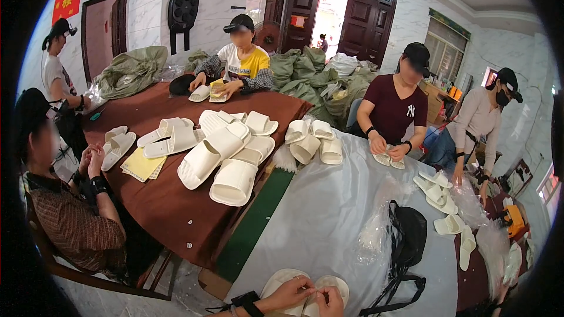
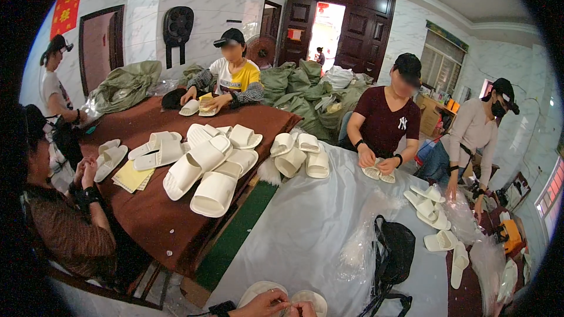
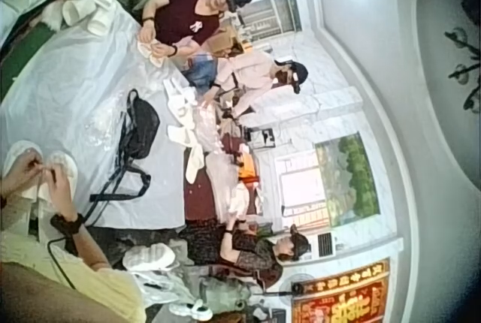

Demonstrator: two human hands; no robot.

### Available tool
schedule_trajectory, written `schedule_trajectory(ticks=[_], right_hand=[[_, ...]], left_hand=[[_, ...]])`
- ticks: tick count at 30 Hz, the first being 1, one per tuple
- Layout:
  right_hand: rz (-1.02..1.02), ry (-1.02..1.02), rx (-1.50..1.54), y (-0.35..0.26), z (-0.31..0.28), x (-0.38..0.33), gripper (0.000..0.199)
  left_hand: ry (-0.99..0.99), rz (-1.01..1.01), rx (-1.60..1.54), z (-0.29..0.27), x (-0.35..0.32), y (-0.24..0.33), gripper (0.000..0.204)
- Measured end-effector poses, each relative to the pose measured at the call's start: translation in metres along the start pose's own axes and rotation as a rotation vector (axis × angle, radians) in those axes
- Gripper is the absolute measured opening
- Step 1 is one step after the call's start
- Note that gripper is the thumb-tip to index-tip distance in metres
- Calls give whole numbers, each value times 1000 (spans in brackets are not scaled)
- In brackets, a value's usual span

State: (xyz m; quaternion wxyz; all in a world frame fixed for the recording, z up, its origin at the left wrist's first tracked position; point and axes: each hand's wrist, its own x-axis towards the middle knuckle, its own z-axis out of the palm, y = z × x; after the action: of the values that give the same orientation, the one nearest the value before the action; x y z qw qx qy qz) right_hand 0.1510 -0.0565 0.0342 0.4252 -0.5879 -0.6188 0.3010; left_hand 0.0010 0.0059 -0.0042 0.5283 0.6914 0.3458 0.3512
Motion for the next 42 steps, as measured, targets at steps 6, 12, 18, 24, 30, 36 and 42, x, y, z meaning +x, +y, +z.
schedule_trajectory(ticks=[6,12,18,24,30,36,42], right_hand=[[228,111,340,-12,-9,-7,15],[213,235,575,-2,-123,-11,32],[583,-82,660,20,-240,-137,39],[1585,-464,744,78,-153,-297,61],[1416,-57,1038,89,6,-315,46],[942,-407,867,127,34,-110,44],[736,-558,672,121,46,-33,43]], left_hand=[[108,-95,31,2,12,4,16],[206,179,382,-42,38,47,29],[-318,-531,-334,-120,-89,123,46],[-182,-1488,-577,-133,-269,12,60],[-212,-1310,-599,-40,-261,40,76],[732,-1500,54,-46,-245,7,56],[817,-1335,-7,-61,-232,-18,55]])
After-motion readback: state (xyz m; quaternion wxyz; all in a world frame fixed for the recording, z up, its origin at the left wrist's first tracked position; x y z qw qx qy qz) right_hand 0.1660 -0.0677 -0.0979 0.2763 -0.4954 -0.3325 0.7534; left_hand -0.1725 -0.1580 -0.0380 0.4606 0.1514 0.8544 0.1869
